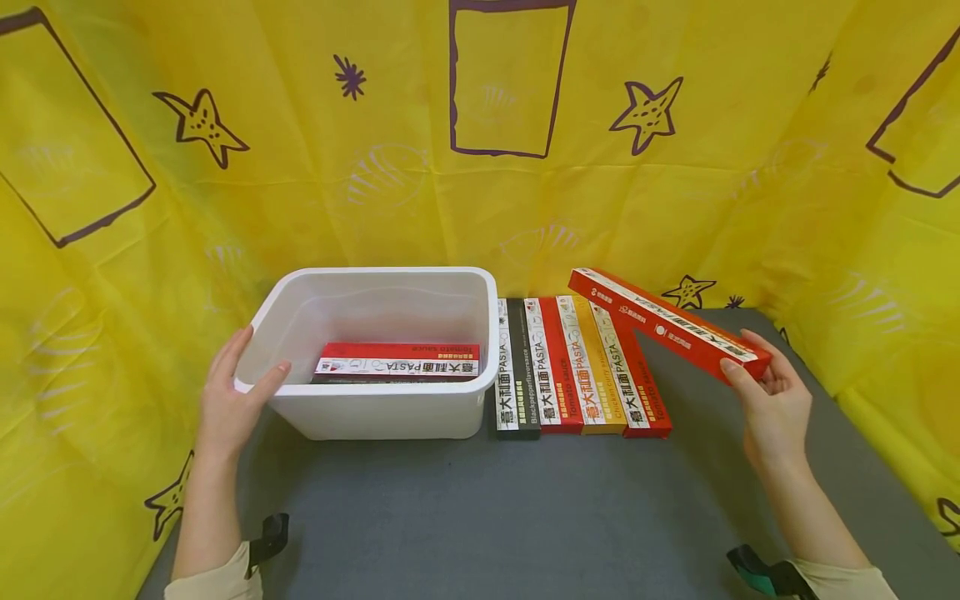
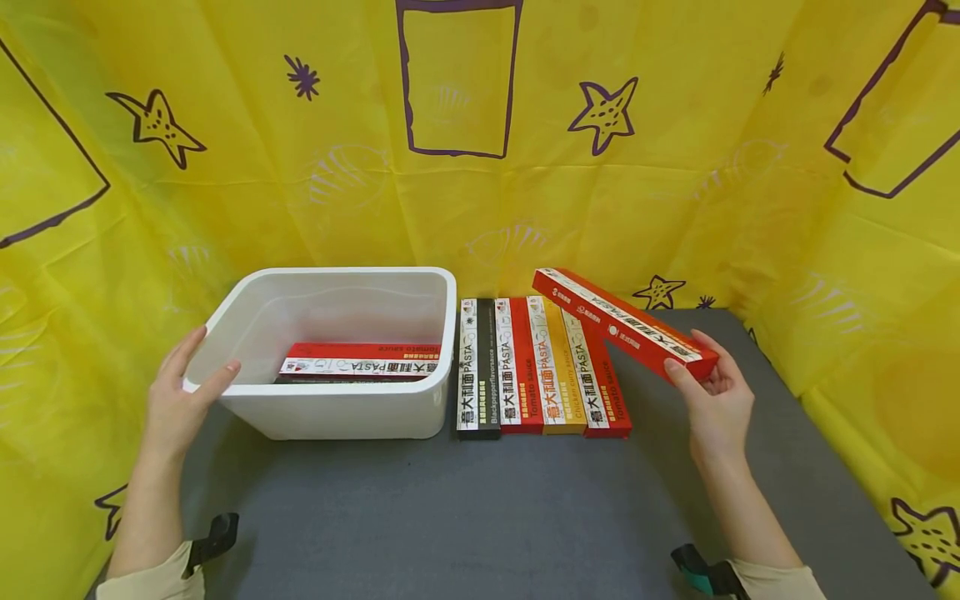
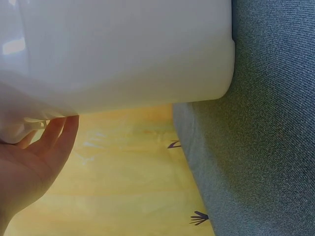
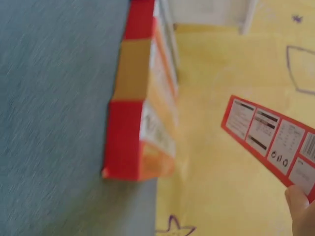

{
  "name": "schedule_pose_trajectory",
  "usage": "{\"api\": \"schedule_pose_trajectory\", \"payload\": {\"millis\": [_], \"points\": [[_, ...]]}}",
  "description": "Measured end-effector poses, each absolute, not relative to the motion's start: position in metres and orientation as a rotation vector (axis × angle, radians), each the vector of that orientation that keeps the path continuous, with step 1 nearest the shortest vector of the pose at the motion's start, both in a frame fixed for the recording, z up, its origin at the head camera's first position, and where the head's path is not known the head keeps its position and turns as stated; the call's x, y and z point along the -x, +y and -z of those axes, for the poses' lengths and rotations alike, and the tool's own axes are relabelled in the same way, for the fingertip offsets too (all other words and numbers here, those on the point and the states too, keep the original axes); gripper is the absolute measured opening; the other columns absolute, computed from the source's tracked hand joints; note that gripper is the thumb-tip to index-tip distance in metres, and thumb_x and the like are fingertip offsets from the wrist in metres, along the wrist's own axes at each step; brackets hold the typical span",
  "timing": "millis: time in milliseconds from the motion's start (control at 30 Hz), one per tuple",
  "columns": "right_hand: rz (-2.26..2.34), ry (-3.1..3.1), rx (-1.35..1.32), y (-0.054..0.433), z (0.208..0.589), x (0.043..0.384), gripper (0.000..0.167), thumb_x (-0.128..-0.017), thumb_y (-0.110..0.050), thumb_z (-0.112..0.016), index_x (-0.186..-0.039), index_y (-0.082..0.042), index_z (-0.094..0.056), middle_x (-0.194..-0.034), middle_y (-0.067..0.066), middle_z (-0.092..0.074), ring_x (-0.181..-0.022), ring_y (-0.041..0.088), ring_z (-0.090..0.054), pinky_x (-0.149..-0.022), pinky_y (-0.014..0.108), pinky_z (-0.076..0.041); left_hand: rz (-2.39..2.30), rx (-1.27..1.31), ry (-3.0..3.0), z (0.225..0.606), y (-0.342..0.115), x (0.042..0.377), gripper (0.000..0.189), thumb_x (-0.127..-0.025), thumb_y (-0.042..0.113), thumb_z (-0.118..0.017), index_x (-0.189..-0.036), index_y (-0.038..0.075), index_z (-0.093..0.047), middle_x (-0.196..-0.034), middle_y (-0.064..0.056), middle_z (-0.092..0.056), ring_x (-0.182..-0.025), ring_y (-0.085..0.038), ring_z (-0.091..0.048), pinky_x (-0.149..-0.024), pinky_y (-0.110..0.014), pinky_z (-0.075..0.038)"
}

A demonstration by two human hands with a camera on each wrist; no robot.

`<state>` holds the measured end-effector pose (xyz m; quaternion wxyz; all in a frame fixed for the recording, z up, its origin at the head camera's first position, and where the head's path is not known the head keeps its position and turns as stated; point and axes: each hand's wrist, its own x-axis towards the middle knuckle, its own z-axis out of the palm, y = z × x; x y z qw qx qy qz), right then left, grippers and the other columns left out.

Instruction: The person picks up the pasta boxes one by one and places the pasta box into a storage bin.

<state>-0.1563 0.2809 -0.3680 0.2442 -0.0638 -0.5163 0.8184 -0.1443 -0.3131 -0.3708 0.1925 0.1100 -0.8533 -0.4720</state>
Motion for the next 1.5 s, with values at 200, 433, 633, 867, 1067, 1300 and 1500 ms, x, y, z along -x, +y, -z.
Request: {"api": "schedule_pose_trajectory", "payload": {"millis": [200, 433, 633, 867, 1067, 1300, 1500], "points": [[-2.395, -1.326, -0.080, 0.265, 0.354, 0.150, 0.043, -0.089, 0.013, -0.058, -0.131, 0.006, -0.057, -0.120, 0.013, -0.059, -0.108, 0.023, -0.054, -0.083, 0.024, -0.054, 1.318, -0.299, -2.385, 0.370, -0.313, 0.144, 0.073, -0.089, 0.032, -0.066, -0.153, 0.023, -0.033, -0.160, -0.006, -0.025, -0.144, -0.035, -0.022, -0.110, -0.067, -0.017], [-2.424, -1.401, -0.221, 0.245, 0.342, 0.146, 0.040, -0.093, 0.011, -0.051, -0.132, 0.004, -0.055, -0.126, 0.014, -0.055, -0.112, 0.024, -0.051, -0.088, 0.025, -0.053, 1.313, -0.281, -2.367, 0.370, -0.313, 0.144, 0.072, -0.088, 0.030, -0.067, -0.153, 0.021, -0.035, -0.159, -0.006, -0.027, -0.143, -0.035, -0.024, -0.110, -0.066, -0.019], [-2.453, -1.467, -0.280, 0.229, 0.336, 0.145, 0.041, -0.094, 0.006, -0.050, -0.135, 0.003, -0.052, -0.130, 0.015, -0.054, -0.114, 0.025, -0.052, -0.091, 0.026, -0.051, 1.334, -0.290, -2.370, 0.369, -0.314, 0.143, 0.073, -0.088, 0.031, -0.067, -0.153, 0.023, -0.034, -0.159, -0.005, -0.025, -0.143, -0.036, -0.023, -0.109, -0.067, -0.018], [-2.453, -1.622, -0.364, 0.210, 0.333, 0.147, 0.044, -0.094, 0.004, -0.051, -0.138, 0.001, -0.048, -0.132, 0.014, -0.051, -0.115, 0.025, -0.050, -0.089, 0.027, -0.053, 1.329, -0.291, -2.379, 0.370, -0.314, 0.143, 0.074, -0.089, 0.033, -0.067, -0.154, 0.022, -0.033, -0.160, -0.007, -0.024, -0.143, -0.037, -0.022, -0.108, -0.069, -0.018], [-2.415, -1.789, -0.403, 0.192, 0.333, 0.150, 0.048, -0.092, 0.001, -0.054, -0.139, -0.004, -0.048, -0.135, 0.013, -0.048, -0.116, 0.026, -0.049, -0.089, 0.030, -0.054, 1.327, -0.290, -2.386, 0.372, -0.314, 0.143, 0.075, -0.088, 0.034, -0.066, -0.154, 0.023, -0.032, -0.160, -0.006, -0.023, -0.143, -0.038, -0.021, -0.108, -0.070, -0.018], [-2.404, -1.892, -0.524, 0.176, 0.334, 0.156, 0.053, -0.090, 0.001, -0.055, -0.142, -0.004, -0.045, -0.137, 0.013, -0.045, -0.119, 0.028, -0.046, -0.088, 0.033, -0.054, 1.340, -0.303, -2.394, 0.371, -0.312, 0.142, 0.076, -0.089, 0.036, -0.066, -0.154, 0.024, -0.030, -0.160, -0.005, -0.022, -0.143, -0.039, -0.021, -0.106, -0.071, -0.019], [-2.452, -1.886, -0.615, 0.168, 0.335, 0.164, 0.055, -0.089, 0.003, -0.055, -0.142, -0.006, -0.045, -0.143, 0.011, -0.040, -0.122, 0.027, -0.044, -0.091, 0.033, -0.053, 1.341, -0.305, -2.397, 0.370, -0.312, 0.141, 0.077, -0.089, 0.037, -0.066, -0.155, 0.024, -0.030, -0.161, -0.005, -0.021, -0.143, -0.039, -0.021, -0.105, -0.072, -0.019]]}}
